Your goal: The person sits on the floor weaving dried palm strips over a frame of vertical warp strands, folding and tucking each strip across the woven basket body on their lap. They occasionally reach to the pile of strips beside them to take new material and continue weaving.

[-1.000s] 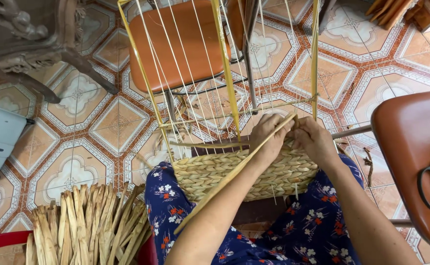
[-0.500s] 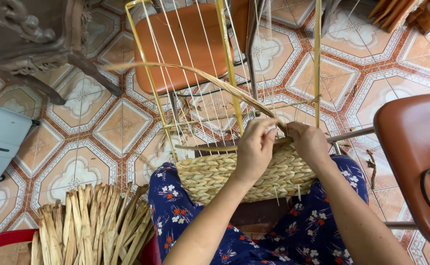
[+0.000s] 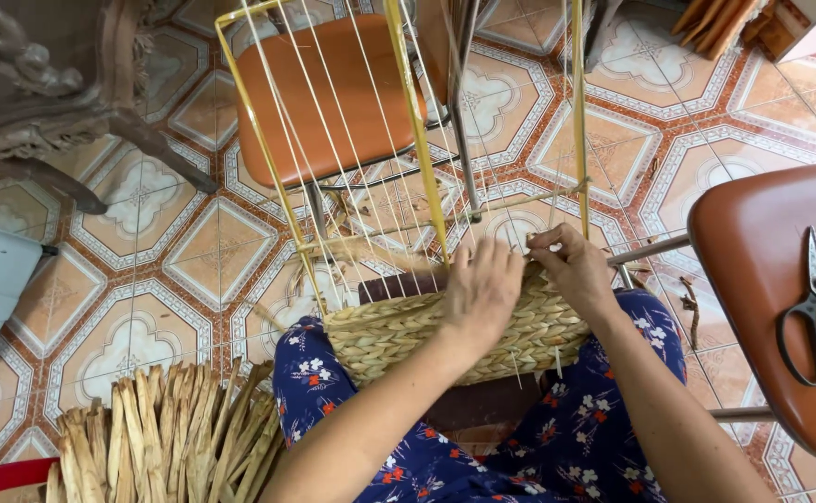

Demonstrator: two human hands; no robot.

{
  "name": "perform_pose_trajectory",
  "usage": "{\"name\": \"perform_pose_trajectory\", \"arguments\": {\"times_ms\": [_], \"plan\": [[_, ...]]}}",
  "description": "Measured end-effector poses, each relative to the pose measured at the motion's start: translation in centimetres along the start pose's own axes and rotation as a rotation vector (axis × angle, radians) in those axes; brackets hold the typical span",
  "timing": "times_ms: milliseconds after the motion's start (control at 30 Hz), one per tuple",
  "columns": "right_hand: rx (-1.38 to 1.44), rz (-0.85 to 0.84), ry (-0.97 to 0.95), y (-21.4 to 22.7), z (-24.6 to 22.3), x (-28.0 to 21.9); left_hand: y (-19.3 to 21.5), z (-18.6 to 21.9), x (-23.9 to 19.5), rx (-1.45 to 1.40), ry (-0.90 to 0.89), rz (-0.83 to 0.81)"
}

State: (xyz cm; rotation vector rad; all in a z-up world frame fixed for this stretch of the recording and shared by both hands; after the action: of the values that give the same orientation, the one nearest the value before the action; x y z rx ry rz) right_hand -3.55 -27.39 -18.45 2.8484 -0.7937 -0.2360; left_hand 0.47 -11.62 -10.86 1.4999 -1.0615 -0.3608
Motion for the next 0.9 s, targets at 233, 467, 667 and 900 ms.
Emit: {"name": "perform_pose_trajectory", "arguments": {"times_ms": [233,467,667,900], "plan": [[-0.068,0.079,0.324,-0.3,2.6,0.2,-5.1,-5.8,-3.2,-0.703,0.341,-0.623],[-0.229,0.061,0.126,1.6,-3.4,-1.7,-1.5,-9.2,-4.8,-0.589,0.257,-0.540],[0.490,0.292,0.254,16.7,2.5,-5.8,-4.0,-16.7,-13.3,-0.526,0.572,-0.572],[-0.509,0.932,0.034,36.5,10.8,-15.6,-7.0,-21.8,-22.8,-0.336,0.597,0.049]]}}
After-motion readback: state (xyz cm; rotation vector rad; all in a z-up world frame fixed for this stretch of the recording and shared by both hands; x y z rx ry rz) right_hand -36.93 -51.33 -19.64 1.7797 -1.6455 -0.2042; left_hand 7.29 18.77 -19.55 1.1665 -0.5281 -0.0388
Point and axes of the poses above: each hand's wrist, its own x-axis towards the middle knuckle, its own y-axis out of the back of the hand, z = x × y, the point moved 4 cm from there along x, towards the middle knuckle, and after that the axes turned 12 degrees about x, right-handed, at the moved point
